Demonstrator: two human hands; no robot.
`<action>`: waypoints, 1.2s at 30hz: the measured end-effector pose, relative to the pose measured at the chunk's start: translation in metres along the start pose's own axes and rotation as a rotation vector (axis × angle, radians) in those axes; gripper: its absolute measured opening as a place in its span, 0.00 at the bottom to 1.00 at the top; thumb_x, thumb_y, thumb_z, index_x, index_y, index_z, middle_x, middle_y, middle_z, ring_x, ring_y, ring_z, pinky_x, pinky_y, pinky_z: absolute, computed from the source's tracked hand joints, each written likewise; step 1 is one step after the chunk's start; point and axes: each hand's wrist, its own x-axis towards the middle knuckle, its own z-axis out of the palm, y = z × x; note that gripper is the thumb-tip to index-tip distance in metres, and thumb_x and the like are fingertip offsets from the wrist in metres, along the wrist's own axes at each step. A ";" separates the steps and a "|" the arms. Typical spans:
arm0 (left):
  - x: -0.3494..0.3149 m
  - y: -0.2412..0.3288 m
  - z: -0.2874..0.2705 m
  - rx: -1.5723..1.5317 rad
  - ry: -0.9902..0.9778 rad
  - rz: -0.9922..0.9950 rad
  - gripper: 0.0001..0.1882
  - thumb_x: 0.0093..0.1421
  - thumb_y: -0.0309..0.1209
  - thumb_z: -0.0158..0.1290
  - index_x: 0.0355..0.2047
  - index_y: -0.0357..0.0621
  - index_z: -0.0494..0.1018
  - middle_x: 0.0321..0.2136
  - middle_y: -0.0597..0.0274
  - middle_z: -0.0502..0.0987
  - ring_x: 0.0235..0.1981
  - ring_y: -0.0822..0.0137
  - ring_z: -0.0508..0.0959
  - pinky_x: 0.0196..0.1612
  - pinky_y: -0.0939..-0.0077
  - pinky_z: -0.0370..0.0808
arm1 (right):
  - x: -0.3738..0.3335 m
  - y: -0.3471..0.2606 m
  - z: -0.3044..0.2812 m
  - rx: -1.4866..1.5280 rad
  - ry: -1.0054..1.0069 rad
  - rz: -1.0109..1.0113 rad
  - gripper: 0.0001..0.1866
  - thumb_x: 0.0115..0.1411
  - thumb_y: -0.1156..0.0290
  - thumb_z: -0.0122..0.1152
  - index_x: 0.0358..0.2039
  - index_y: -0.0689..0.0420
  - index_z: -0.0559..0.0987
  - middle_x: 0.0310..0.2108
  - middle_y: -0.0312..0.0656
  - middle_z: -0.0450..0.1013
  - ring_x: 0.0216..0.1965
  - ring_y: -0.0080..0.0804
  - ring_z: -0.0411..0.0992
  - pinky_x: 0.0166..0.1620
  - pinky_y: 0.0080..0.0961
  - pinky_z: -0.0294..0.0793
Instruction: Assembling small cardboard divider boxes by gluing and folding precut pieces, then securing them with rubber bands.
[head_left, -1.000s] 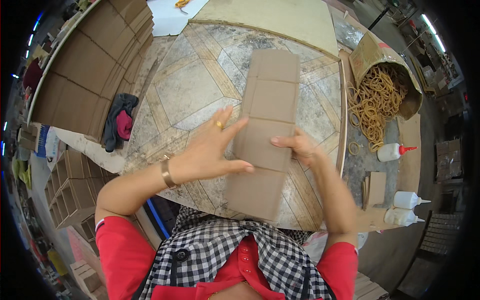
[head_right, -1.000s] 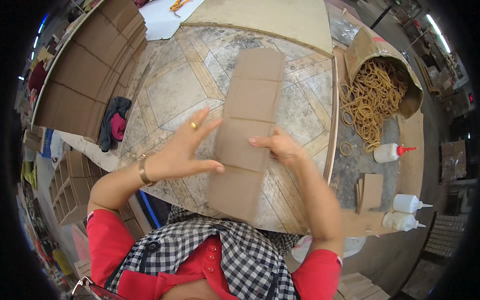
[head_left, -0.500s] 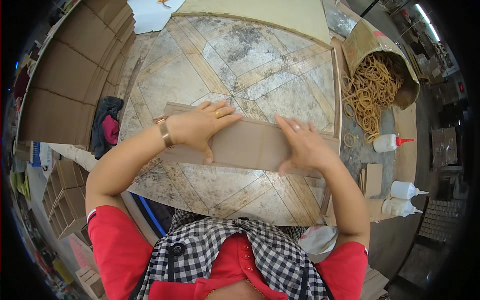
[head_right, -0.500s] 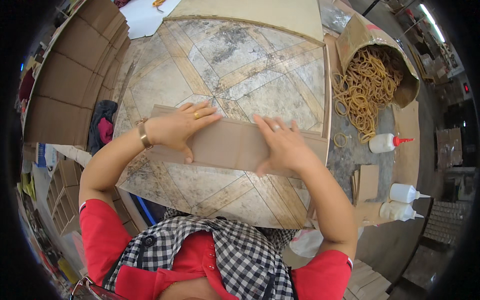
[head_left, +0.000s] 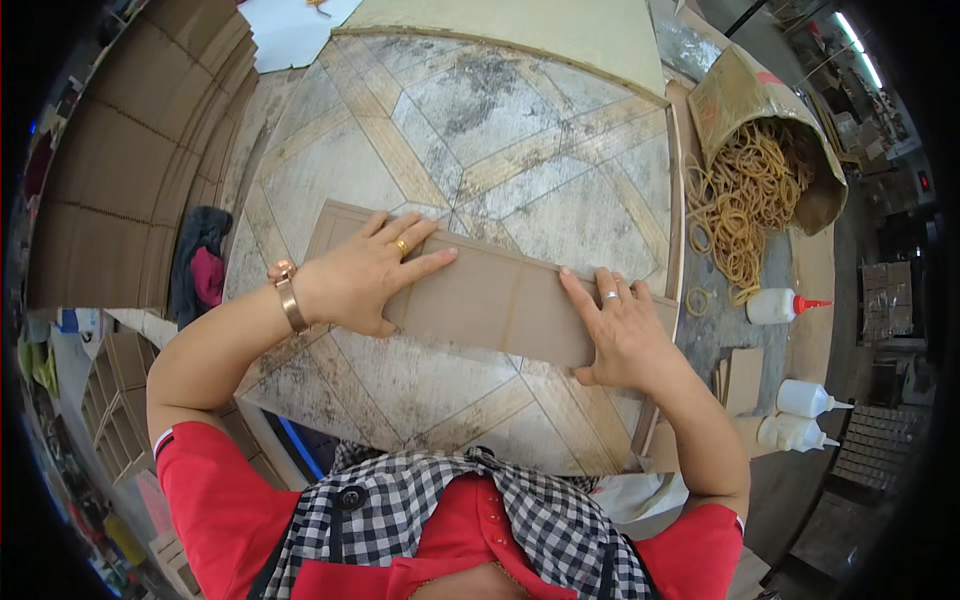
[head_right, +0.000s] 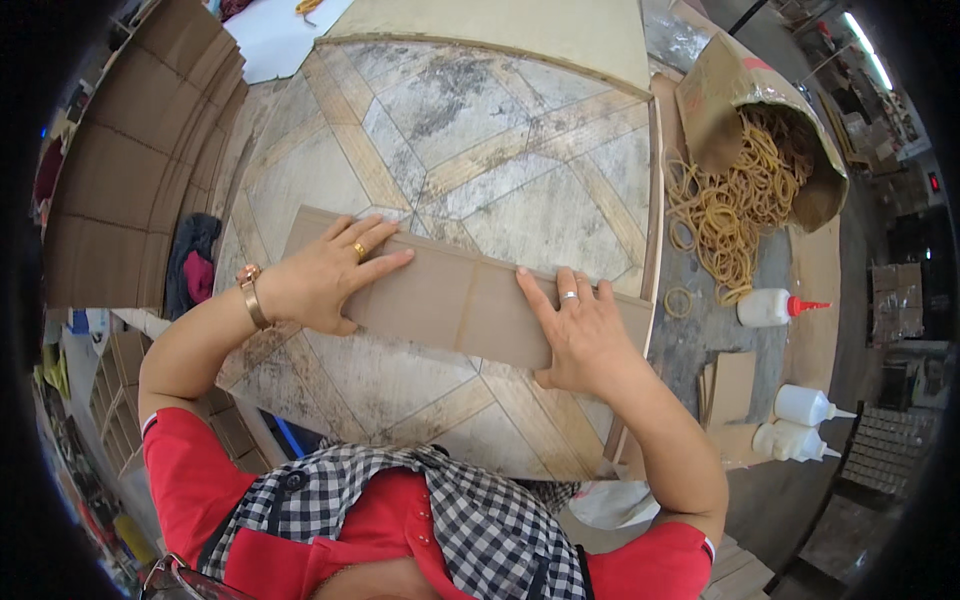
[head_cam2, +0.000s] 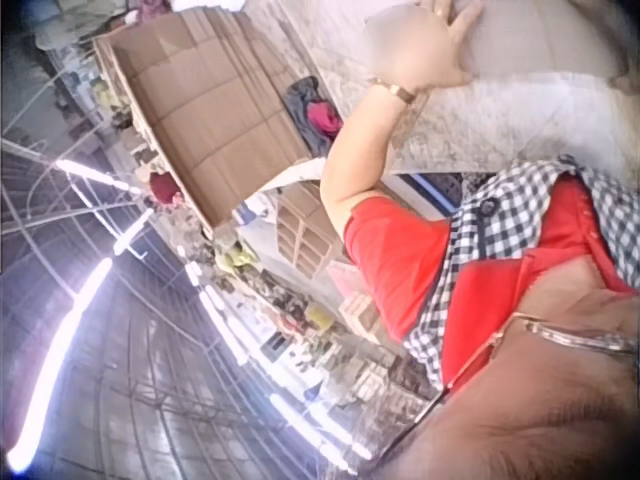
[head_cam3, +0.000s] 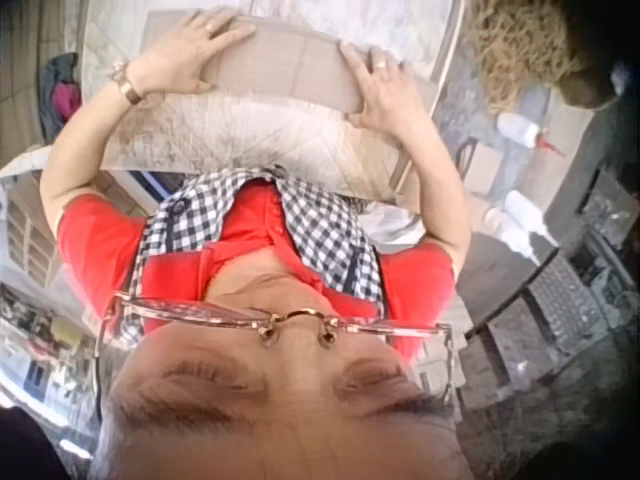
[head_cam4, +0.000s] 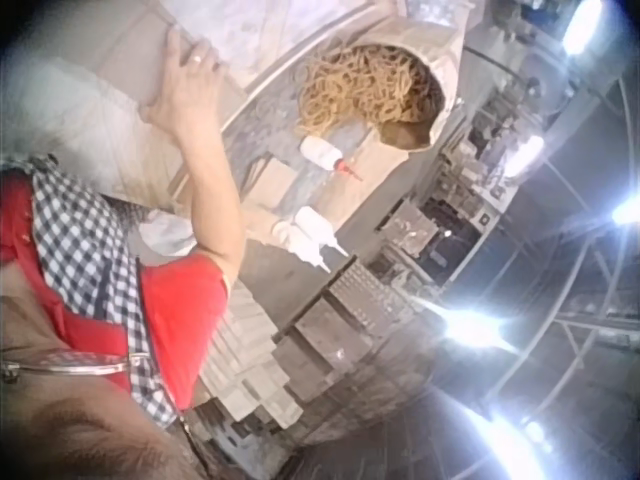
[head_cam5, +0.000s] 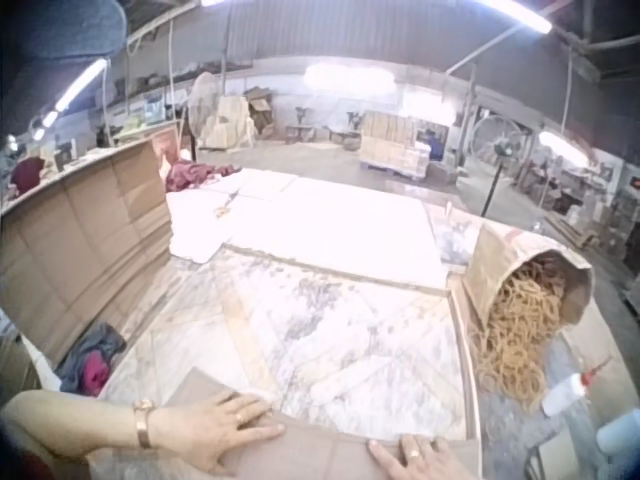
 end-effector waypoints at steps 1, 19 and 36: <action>0.007 -0.012 -0.003 -0.030 0.008 0.002 0.55 0.32 0.38 0.66 0.63 0.50 0.53 0.57 0.40 0.57 0.58 0.45 0.58 0.61 0.54 0.57 | 0.007 0.005 -0.003 0.018 0.015 0.007 0.62 0.33 0.54 0.74 0.66 0.53 0.47 0.55 0.62 0.58 0.57 0.55 0.58 0.58 0.49 0.55; 0.075 -0.108 -0.033 -0.074 0.039 -0.006 0.53 0.32 0.37 0.64 0.63 0.56 0.55 0.58 0.38 0.57 0.57 0.46 0.61 0.59 0.60 0.62 | 0.095 0.087 -0.042 0.064 0.089 -0.017 0.55 0.34 0.56 0.71 0.64 0.54 0.56 0.57 0.62 0.58 0.58 0.57 0.59 0.60 0.44 0.55; 0.044 -0.072 -0.024 -0.084 0.078 0.052 0.49 0.35 0.44 0.66 0.60 0.56 0.61 0.57 0.38 0.58 0.54 0.44 0.64 0.57 0.60 0.64 | 0.055 0.062 -0.025 0.125 0.103 -0.106 0.55 0.34 0.55 0.73 0.64 0.52 0.57 0.57 0.63 0.58 0.57 0.57 0.60 0.61 0.44 0.55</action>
